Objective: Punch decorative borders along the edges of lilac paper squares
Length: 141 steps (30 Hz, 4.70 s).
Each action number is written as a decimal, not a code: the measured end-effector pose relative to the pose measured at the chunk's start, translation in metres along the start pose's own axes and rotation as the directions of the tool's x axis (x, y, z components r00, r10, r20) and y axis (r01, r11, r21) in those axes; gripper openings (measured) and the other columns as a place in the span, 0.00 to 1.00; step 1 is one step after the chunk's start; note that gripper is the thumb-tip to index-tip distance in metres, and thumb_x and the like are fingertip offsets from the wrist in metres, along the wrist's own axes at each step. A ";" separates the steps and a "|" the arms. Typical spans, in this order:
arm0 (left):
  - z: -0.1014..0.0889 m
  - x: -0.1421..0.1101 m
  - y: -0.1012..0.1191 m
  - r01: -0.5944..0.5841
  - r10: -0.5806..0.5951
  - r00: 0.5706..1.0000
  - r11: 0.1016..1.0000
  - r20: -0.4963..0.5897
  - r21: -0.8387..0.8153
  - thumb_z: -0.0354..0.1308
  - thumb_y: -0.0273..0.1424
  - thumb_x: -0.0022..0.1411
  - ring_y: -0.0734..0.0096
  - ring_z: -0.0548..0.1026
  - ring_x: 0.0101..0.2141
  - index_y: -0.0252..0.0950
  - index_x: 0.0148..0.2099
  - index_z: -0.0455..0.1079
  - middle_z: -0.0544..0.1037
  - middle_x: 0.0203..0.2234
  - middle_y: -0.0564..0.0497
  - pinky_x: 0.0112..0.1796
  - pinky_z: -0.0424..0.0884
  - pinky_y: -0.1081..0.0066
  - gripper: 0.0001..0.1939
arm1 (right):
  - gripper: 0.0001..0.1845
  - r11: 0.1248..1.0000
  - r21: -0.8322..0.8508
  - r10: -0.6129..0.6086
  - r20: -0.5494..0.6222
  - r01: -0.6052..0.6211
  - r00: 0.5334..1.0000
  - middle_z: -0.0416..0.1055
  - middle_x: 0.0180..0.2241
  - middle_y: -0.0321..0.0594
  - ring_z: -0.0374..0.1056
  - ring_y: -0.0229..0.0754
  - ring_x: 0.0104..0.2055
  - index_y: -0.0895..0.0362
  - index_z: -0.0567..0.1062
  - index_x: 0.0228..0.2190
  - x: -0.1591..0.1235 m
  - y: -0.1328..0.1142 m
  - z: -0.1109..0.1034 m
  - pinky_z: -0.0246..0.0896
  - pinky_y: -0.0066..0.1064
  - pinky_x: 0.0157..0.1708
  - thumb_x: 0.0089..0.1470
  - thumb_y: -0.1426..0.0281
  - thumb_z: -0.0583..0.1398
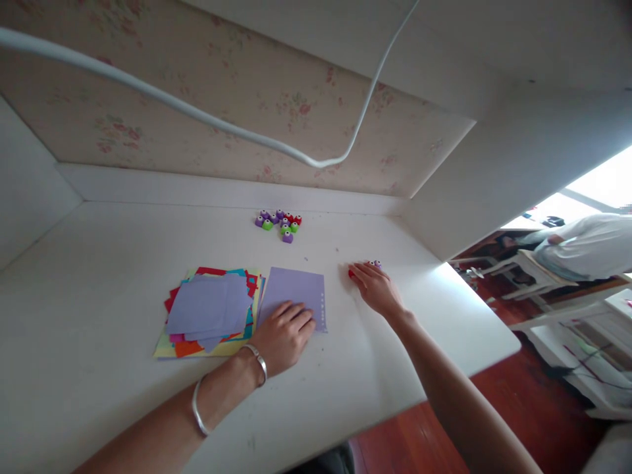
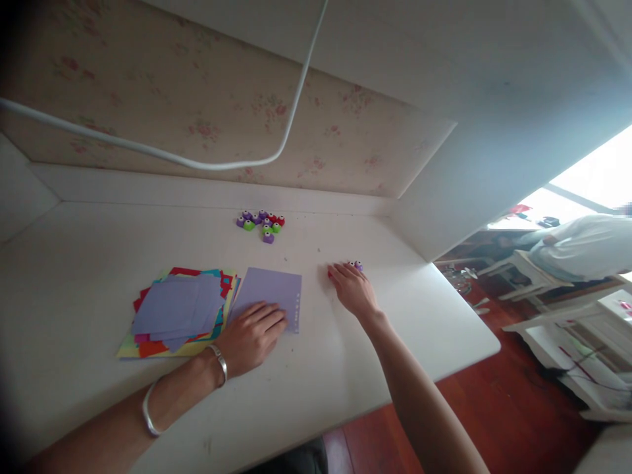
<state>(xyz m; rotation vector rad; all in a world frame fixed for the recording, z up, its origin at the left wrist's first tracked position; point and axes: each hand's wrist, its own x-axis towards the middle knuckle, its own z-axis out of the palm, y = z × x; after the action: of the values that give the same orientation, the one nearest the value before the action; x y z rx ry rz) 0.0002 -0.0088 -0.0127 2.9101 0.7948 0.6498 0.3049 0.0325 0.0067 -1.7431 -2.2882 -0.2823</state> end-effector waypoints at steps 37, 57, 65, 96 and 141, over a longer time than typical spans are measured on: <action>0.001 0.001 -0.005 0.076 -0.076 0.997 0.993 0.014 -0.089 0.50 0.32 0.68 0.59 0.66 0.58 0.34 0.56 0.69 0.73 0.56 0.45 0.61 0.55 0.56 0.18 | 0.22 0.953 0.124 -0.303 0.328 0.277 0.895 0.64 0.60 0.45 0.66 0.48 0.57 0.52 0.67 0.59 0.177 -0.098 0.019 0.62 0.36 0.54 0.65 0.70 0.53; -0.006 0.003 -0.004 0.130 -0.128 0.991 0.990 0.035 -0.050 0.52 0.32 0.67 0.57 0.60 0.62 0.35 0.57 0.67 0.67 0.60 0.43 0.62 0.54 0.53 0.17 | 0.26 0.899 0.438 -0.098 0.220 -0.008 0.971 0.76 0.48 0.41 0.74 0.43 0.45 0.51 0.63 0.58 0.163 -0.081 0.031 0.67 0.35 0.46 0.60 0.71 0.58; -0.008 0.003 -0.002 0.283 -0.284 0.958 0.959 0.033 0.021 0.50 0.42 0.68 0.45 0.61 0.61 0.36 0.59 0.66 0.67 0.59 0.40 0.60 0.50 0.41 0.23 | 0.26 0.381 0.882 0.163 0.229 -0.276 0.960 0.74 0.46 0.45 0.75 0.43 0.44 0.53 0.67 0.52 0.093 -0.068 0.013 0.70 0.38 0.45 0.52 0.63 0.64; 0.002 0.003 0.002 0.140 -0.140 0.989 0.990 -0.042 0.019 0.48 0.37 0.72 0.58 0.65 0.59 0.40 0.58 0.70 0.71 0.59 0.52 0.64 0.48 0.47 0.18 | 0.13 0.722 0.672 0.231 -0.013 -0.162 0.973 0.78 0.44 0.38 0.75 0.44 0.44 0.49 0.76 0.46 0.002 -0.067 0.014 0.69 0.35 0.46 0.59 0.68 0.60; 0.005 0.002 0.004 0.104 -0.104 0.992 0.995 -0.070 0.005 0.49 0.29 0.70 0.52 0.66 0.59 0.36 0.47 0.78 0.72 0.57 0.49 0.61 0.56 0.43 0.14 | 0.10 0.754 0.651 0.189 -0.086 -0.089 0.978 0.78 0.44 0.41 0.75 0.45 0.45 0.51 0.78 0.42 0.010 -0.072 0.011 0.69 0.37 0.48 0.59 0.66 0.60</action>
<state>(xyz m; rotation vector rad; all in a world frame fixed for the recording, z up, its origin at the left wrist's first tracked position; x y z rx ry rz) 0.0053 -0.0109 -0.0155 2.8445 0.9520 0.7426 0.2317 0.0259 -0.0010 -1.4430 -1.8141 0.3674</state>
